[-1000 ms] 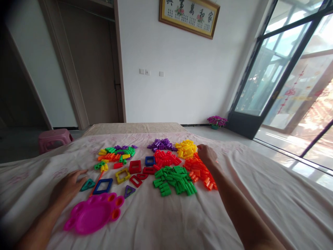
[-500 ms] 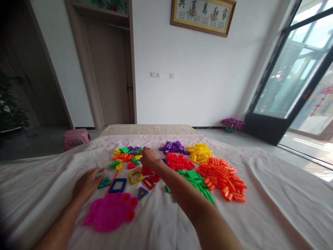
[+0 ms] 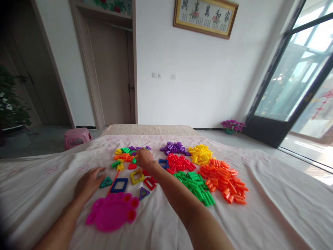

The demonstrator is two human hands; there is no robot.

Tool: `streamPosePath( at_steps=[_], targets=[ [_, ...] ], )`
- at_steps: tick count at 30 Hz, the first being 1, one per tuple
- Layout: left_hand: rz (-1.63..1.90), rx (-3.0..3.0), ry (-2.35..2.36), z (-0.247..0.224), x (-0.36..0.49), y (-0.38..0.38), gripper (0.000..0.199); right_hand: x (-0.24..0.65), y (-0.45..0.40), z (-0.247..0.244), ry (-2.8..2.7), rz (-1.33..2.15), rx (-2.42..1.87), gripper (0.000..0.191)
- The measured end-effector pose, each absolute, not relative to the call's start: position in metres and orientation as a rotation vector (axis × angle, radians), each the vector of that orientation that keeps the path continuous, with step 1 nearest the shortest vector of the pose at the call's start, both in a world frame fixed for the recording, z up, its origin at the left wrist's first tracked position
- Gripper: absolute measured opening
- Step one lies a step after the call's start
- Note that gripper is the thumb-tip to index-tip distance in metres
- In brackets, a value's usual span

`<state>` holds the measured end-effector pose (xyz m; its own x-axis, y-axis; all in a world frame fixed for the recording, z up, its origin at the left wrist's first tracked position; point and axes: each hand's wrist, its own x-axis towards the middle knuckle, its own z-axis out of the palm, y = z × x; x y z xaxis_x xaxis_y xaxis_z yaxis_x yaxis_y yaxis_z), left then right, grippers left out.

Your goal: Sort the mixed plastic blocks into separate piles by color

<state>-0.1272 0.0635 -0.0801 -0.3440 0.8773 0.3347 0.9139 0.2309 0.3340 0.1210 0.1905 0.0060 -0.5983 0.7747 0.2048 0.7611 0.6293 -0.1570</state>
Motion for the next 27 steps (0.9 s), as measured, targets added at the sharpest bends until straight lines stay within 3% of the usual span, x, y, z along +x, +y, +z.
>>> streamPosePath(
  at_steps=[10, 15, 21, 27],
  targets=[
    [-0.72, -1.761, -2.373, -0.083, -0.129, 0.064, 0.044, 0.237, 0.192, -0.007, -2.065, 0.551, -1.194, 0.036],
    [-0.697, -1.756, -2.384, -0.086, -0.13, 0.065, 0.046, 0.311, 0.222, 0.004, -1.94, 0.316, -1.498, 0.034],
    [-0.751, -1.722, -2.394, -0.083, -0.128, 0.064, 0.041, 0.39, 0.26, 0.02, -1.802, -0.012, -1.897, 0.044],
    [-0.742, -1.706, -2.401, -0.077, -0.123, 0.062, 0.04, 0.361, 0.258, 0.028, -1.827, -0.006, -1.85, 0.04]
  ],
)
